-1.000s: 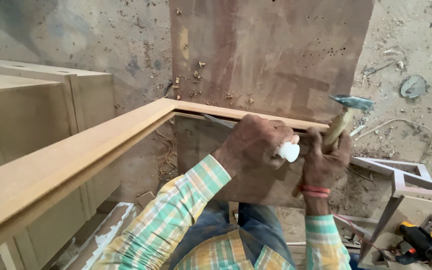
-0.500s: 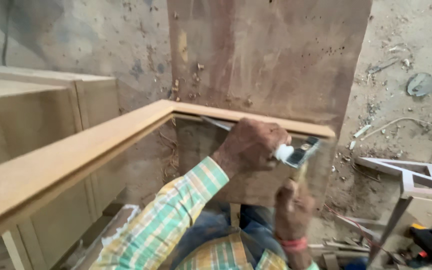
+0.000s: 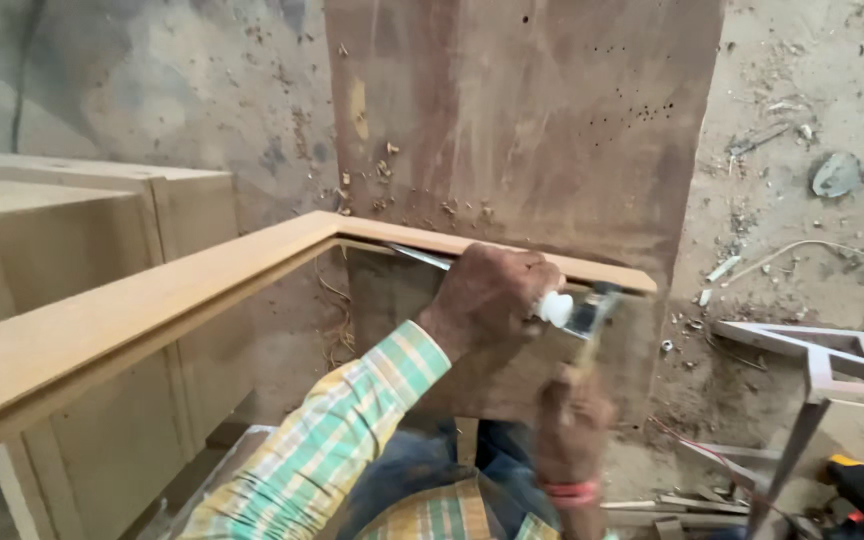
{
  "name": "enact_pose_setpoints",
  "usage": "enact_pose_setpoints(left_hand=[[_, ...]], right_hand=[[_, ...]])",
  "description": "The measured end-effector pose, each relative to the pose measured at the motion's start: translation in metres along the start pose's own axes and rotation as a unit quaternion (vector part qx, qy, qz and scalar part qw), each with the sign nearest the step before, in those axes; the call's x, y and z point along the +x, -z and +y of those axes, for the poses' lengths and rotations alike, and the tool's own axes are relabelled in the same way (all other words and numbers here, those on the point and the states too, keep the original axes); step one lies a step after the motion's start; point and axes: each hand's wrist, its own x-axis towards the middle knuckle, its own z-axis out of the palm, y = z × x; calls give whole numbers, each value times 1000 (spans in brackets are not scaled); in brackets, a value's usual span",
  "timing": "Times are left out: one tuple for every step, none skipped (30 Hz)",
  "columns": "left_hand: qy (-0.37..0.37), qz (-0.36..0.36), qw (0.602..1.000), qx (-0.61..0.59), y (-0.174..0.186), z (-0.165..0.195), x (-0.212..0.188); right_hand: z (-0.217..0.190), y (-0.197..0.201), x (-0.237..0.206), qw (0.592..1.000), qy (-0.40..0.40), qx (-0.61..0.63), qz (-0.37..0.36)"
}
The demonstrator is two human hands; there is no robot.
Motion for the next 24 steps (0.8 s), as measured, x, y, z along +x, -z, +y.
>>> enact_pose_setpoints(left_hand=[[5, -13, 1000, -2, 0, 0, 0], [19, -22, 1000, -9, 2, 1, 1], [24, -11, 999, -20, 1, 2, 0], [17, -2, 1000, -25, 0, 2, -1], [8, 7, 1000, -26, 1, 3, -2], [10, 5, 1000, -26, 1, 3, -2], [21, 5, 999, -31, 1, 4, -3], [32, 4, 999, -37, 2, 3, -4], [36, 2, 999, -33, 2, 3, -5], [33, 1, 999, -30, 3, 2, -5], [28, -1, 999, -27, 4, 0, -4], [31, -10, 999, -3, 4, -1, -4], [35, -16, 999, 24, 5, -3, -4], [29, -28, 998, 53, 6, -5, -4], [26, -39, 998, 51, 6, -6, -4], [36, -41, 997, 45, 7, -7, -4], [44, -41, 997, 42, 7, -7, -4], [38, -32, 998, 43, 6, -9, -6], [28, -21, 998, 45, 6, -9, -5], [23, -10, 999, 46, 7, -10, -5], [36, -15, 998, 47, 7, -10, -5], [50, -19, 998, 44, 8, -11, -5], [58, -23, 997, 42, 9, -12, -5], [44, -18, 998, 49, 9, -13, -4]], right_hand=[[9, 21, 6, 999, 32, -13, 29], [7, 45, 13, 996, 70, -18, 57], [-2, 67, 19, 989, 113, -9, 92], [-14, 84, 23, 975, 176, 81, 109], [-26, 88, 25, 937, 243, 237, 86], [-37, 88, 23, 885, 272, 375, 44], [-45, 77, 20, 871, 265, 413, 23], [-48, 57, 13, 883, 246, 401, 16], [-47, 35, 6, 925, 219, 308, 22], [-41, 10, -2, 983, 152, 107, 6], [-34, 0, -4, 996, 79, 0, -41], [-25, -6, -4, 996, 28, -52, -65], [-17, -2, -2, 994, 49, -89, -44], [-7, 4, 4, 980, 130, -148, 3], [-1, 18, 7, 956, 200, -211, 46], [5, 31, 10, 944, 290, -149, 45], [10, 36, 12, 920, 382, -81, 41], [12, 37, 13, 930, 357, -68, 54], [12, 33, 13, 938, 336, -54, 70], [10, 24, 10, 946, 312, -41, 82], [7, 14, 6, 957, 282, -21, 64], [-2, 0, 1, 974, 223, -29, 24], [-8, -8, -2, 988, 143, -63, -18], [-13, -17, -4, 990, 95, -91, -46]])
